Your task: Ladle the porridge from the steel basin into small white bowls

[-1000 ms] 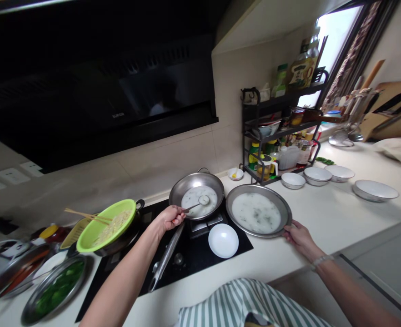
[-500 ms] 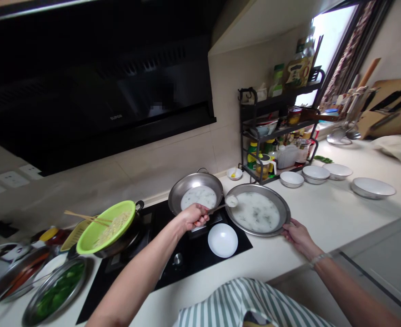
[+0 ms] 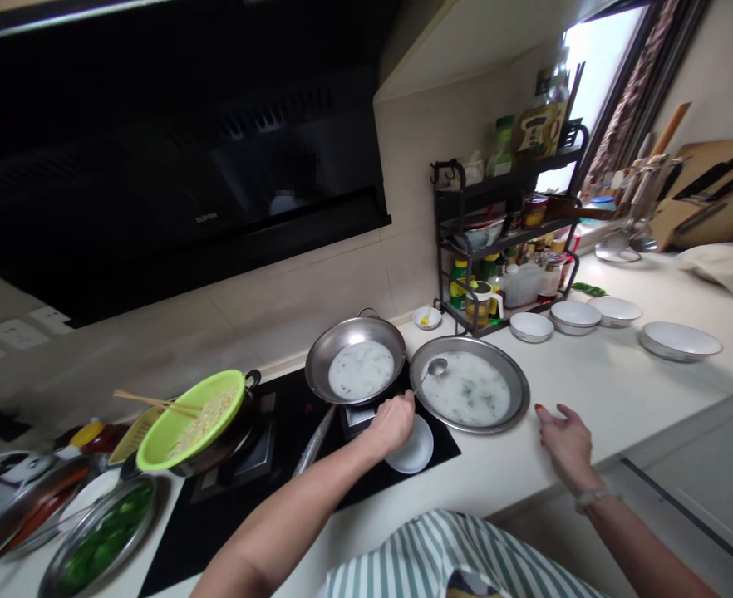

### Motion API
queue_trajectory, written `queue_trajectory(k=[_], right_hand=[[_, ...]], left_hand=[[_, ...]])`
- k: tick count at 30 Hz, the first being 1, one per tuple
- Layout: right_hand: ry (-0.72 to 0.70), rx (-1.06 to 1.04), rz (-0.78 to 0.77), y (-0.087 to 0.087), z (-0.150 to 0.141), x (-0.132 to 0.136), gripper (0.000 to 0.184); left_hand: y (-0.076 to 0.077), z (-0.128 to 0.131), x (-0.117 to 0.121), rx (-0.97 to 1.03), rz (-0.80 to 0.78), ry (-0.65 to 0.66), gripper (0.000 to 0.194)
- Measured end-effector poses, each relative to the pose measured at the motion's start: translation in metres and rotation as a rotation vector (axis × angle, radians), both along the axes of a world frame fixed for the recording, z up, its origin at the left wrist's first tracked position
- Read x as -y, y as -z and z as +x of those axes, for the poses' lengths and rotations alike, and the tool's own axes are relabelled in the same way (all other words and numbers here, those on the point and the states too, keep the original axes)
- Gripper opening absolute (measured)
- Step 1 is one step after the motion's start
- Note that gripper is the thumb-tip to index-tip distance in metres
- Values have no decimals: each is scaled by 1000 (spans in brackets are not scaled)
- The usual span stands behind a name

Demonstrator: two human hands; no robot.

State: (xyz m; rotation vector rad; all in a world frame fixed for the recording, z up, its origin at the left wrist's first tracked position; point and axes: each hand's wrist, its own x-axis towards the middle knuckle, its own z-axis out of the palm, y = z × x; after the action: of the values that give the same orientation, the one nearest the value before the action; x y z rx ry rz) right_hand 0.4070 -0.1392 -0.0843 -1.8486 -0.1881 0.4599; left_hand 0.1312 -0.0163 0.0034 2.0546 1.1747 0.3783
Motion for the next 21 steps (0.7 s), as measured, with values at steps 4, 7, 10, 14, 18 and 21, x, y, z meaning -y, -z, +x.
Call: queue_trajectory(k=[4, 7, 10, 14, 18, 21], right_hand=[[-149, 48, 91, -21, -25, 2, 35], [-406, -181, 258, -41, -63, -3, 34], [-544, -291, 280, -56, -96, -6, 39], [-597, -347, 307, -62, -116, -6, 54], [-549, -388, 325, -69, -120, -5, 62], [-489, -447, 419, -76, -121, -3, 61]], left_hand=[[4, 15, 9, 154, -228, -127, 16], [4, 36, 17, 440, -698, -340, 9], [4, 55, 25, 657, -974, -475, 17], [5, 73, 34, 783, -1051, -515, 27], [3, 85, 43, 761, -1101, -422, 32], [-3, 90, 48, 711, -1095, -334, 24]])
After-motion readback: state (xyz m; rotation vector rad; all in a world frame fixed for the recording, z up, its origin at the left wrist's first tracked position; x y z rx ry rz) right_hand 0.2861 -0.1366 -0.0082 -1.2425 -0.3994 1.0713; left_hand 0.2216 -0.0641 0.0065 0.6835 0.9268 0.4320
